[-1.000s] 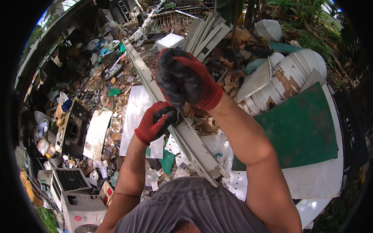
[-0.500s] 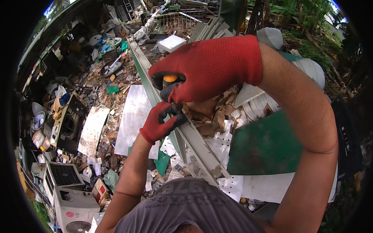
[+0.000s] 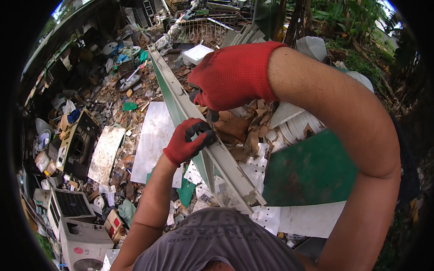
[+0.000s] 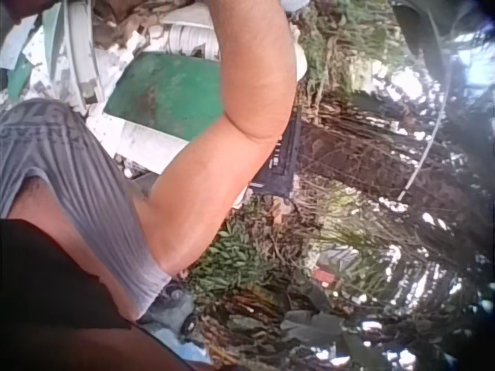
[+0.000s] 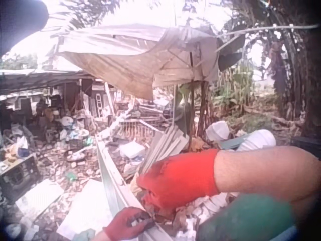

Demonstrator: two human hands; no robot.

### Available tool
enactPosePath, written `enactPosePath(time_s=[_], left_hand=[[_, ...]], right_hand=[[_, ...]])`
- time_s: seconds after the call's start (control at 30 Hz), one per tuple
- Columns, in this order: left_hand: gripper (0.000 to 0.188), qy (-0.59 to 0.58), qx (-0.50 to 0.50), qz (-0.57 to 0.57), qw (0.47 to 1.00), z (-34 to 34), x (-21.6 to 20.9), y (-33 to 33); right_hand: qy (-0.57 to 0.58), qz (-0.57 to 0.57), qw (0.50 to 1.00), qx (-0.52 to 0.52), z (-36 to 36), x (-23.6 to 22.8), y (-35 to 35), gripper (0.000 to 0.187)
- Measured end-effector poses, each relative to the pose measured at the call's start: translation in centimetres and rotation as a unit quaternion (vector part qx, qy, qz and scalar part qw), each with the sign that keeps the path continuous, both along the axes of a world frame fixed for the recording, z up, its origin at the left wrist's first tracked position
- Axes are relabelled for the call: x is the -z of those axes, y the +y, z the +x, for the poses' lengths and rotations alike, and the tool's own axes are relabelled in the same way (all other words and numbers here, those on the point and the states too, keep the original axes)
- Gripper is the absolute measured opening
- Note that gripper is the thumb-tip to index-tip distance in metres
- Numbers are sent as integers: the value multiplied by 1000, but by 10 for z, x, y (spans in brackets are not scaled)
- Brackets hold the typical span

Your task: The person uses a screwdriver to remove screws and various metal and plastic components from a white window frame.

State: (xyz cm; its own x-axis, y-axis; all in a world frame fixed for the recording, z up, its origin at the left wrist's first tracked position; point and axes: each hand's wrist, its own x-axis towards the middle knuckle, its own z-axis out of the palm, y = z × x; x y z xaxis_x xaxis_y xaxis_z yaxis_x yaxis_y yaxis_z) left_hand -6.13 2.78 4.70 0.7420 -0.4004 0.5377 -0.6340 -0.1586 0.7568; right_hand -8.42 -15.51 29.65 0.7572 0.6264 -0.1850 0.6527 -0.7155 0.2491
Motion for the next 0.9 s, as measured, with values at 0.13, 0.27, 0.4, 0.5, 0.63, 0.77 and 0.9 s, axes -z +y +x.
enactPosePath(time_s=[0.13,0.27,0.4,0.5,0.63,0.77,0.9], left_hand=[[27,19,5,-16,1000,-1,3,-1],[32,35,21,33,999,2,2,6],[29,27,11,19,999,7,14,6],[29,24,0,12,1000,6,14,3],[35,5,-8,24,1000,5,13,4],[39,-4,18,84,996,5,1,7],[44,-3,44,85,995,6,2,17]], right_hand=[[71,131,969,-198,16,11,-15,47],[167,192,952,-169,18,8,-23,50],[-8,92,994,59,-1,4,-13,50],[56,114,992,-24,2,-3,-11,53],[83,182,953,-225,21,14,-30,54],[58,122,991,-16,13,7,-30,50],[88,36,994,57,-2,-14,-4,48]])
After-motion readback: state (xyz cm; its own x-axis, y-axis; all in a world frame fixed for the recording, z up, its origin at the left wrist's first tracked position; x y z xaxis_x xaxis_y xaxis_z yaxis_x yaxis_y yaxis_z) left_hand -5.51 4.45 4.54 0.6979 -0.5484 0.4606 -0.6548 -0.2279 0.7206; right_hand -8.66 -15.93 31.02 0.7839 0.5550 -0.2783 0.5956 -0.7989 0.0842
